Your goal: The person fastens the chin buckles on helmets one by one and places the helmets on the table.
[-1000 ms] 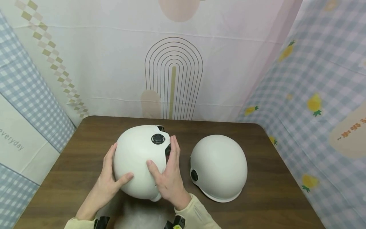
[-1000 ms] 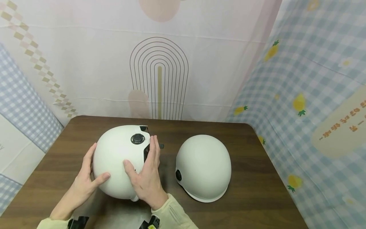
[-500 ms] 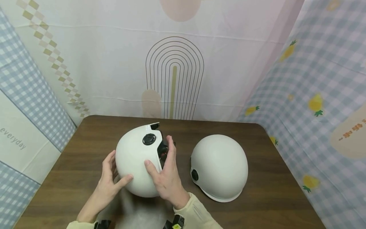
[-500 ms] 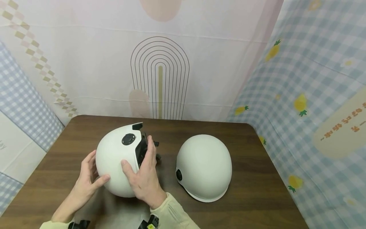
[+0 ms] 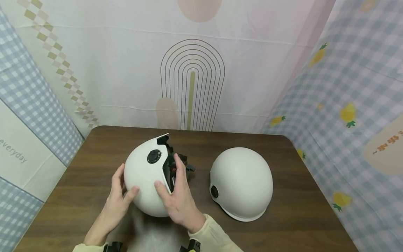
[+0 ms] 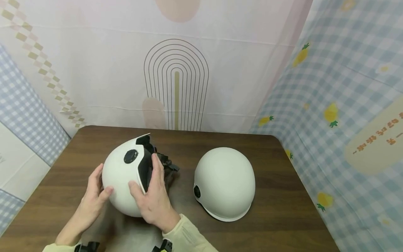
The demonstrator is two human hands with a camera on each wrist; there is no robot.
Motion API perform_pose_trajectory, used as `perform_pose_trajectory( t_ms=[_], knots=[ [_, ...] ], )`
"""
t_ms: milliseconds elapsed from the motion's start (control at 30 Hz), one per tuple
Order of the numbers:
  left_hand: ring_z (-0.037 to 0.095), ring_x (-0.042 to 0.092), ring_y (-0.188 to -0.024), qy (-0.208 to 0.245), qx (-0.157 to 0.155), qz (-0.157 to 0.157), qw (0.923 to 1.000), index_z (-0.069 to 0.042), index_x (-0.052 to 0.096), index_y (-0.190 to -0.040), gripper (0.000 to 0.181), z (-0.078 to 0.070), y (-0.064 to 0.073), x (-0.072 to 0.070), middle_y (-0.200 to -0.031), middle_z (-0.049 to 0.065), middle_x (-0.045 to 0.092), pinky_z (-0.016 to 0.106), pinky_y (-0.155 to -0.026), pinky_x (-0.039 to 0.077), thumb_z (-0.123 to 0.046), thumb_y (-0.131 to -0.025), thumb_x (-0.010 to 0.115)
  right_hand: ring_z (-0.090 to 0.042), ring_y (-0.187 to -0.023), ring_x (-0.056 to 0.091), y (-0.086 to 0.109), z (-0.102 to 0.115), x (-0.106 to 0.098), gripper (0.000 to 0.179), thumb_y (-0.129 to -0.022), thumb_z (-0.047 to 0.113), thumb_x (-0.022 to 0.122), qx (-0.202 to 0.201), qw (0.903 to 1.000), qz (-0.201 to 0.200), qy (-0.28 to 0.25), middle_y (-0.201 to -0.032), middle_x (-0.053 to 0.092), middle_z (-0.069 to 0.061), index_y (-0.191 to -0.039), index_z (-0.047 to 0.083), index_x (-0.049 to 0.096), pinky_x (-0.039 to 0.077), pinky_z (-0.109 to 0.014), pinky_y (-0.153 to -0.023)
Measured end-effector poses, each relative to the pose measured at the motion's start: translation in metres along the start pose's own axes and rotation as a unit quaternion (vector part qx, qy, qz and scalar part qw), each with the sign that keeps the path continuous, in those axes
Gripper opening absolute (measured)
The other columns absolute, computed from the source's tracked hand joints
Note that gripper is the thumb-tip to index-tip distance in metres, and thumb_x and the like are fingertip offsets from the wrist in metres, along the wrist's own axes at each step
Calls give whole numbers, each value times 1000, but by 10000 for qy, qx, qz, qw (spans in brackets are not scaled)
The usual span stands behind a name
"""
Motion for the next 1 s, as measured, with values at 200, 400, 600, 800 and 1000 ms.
perform_pose_trajectory(
  t_ms=[200, 400, 600, 800, 1000],
  knots=[
    [37, 14, -143, -8, 44, -119, 9999, -7, 5, -153, 73, -12, -2, -2, -157, 23, 10, 15, -105, 25, -16, -99, 54, -17, -143, 22, 11, -4, 23, 73, -100, 40, 50, 39, 9984, 551, 74, -158, 17, 6, -157, 23, 7, 23, -49, -112],
    [34, 20, -140, -327, -269, -202, 9989, -14, 4, -155, 79, -8, 0, -2, -156, 21, 15, 58, -102, 27, -24, -98, 58, -16, -141, 25, 18, 0, 37, 70, -101, 37, 47, -235, 9966, 777, 107, -158, 18, 5, -156, 25, 5, 26, -44, -112],
    [39, 20, -137, -537, -265, -271, 9978, -14, 5, -156, 84, -9, -1, -3, -156, 19, 10, 62, -102, 23, -29, -95, 62, -14, -143, 22, 17, -1, 36, 73, -100, 40, 50, -262, 9970, 709, 176, -158, 17, 7, -156, 22, 8, 24, -43, -113],
    [41, 19, -137, -623, -181, -262, 9975, -16, 2, -157, 90, -9, -2, -2, -158, 17, 6, 63, -102, 22, -28, -93, 65, -17, -142, 24, 17, 1, 37, 70, -101, 38, 48, -406, 9963, 704, 291, -157, 19, 3, -156, 19, 9, 26, -44, -112],
    [40, 13, -141, -661, 318, -416, 9964, -23, 8, -158, 89, -18, -5, -3, -160, 13, 5, 65, -103, 19, -21, -91, 67, -16, -141, 26, 17, 3, 39, 68, -101, 37, 48, -503, 9955, 770, 209, -157, 20, 4, -156, 22, 9, 26, -42, -112]
  ],
)
Point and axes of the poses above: each hand's wrist, its own y-axis away from the middle knuckle, its own x-axis out of the palm, z = x × y, the point moved 10 cm from there along -y, towards the middle knuckle
